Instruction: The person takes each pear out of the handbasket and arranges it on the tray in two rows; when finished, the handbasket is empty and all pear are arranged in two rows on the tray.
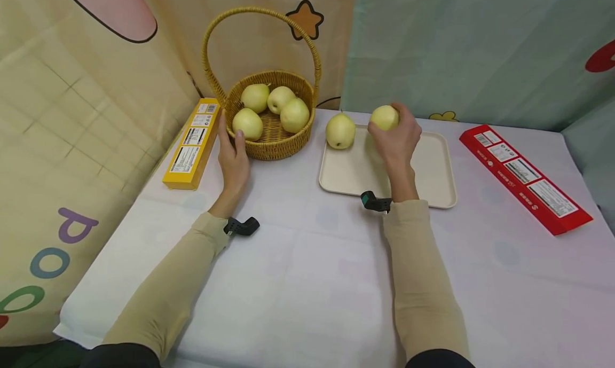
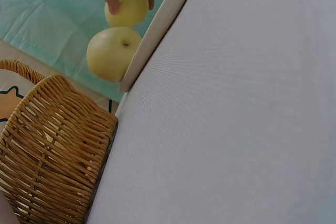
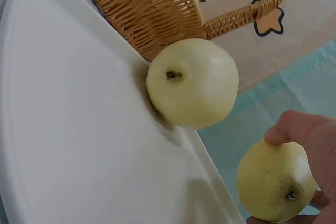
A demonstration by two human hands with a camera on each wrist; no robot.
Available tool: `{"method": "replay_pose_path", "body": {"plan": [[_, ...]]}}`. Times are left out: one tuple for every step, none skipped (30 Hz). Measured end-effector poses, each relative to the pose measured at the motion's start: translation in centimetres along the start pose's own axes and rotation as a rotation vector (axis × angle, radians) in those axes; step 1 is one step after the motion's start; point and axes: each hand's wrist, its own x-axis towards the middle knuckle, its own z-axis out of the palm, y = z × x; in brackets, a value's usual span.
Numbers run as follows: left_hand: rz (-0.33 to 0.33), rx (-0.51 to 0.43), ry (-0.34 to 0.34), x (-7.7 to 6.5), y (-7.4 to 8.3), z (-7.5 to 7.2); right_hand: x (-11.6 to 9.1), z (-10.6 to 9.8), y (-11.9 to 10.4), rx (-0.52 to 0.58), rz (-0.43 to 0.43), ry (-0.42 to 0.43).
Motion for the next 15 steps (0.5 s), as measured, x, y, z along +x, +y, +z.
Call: {"method": "replay_pose_path", "body": {"plan": [[-0.001,-0.003,-0.001,0.0,0.0,0.0,0.1,-0.1,0.3,-0.012,0.009,-0.001],[-0.001,-0.004,-0.002,0.0,0.0,0.0,0.1,-0.1,0.6,-0.023,0.022,-0.002],[-0.002,-0.005,-0.002,0.0,0.0,0.0,0.1,-0.2,0.8,-0.033,0.034,-0.003],[-0.003,-0.005,-0.003,0.0,0.0,0.0,0.2,-0.2,1.1,-0.043,0.045,-0.008],[-0.001,-0.005,-0.003,0.0,0.0,0.0,0.2,-0.1,1.3,-0.05,0.05,-0.009],[-0.004,-0.005,-0.005,0.0,-0.1,0.0,0.2,0.0,1.5,-0.055,0.053,-0.01],[-0.006,-0.004,-0.004,0.0,-0.1,0.0,0.1,0.1,1.7,-0.059,0.054,-0.013],[-0.008,-0.001,-0.004,0.0,-0.1,0.0,0.1,0.3,1.8,-0.062,0.054,-0.014],[-0.011,-0.001,-0.004,0.0,-0.1,0.0,0.0,0.4,1.9,-0.067,0.052,-0.017],[-0.013,-0.001,-0.004,0.0,-0.1,0.0,0.0,0.5,1.9,-0.071,0.05,-0.02],[-0.014,0.0,-0.003,0.0,-0.1,-0.1,0.0,0.5,1.9,-0.075,0.043,-0.017],[-0.017,0.0,-0.003,0.0,-0.1,-0.1,0.0,0.5,1.9,-0.079,0.045,-0.022],[-0.015,0.0,-0.003,0.0,-0.1,-0.1,0.0,0.4,1.8,-0.084,0.048,-0.026],[-0.014,-0.001,-0.003,0.0,-0.1,-0.1,0.0,0.3,1.8,-0.088,0.049,-0.027],[-0.013,-0.002,-0.003,0.0,-0.1,0.0,0.0,0.3,1.7,-0.09,0.051,-0.031]]}}
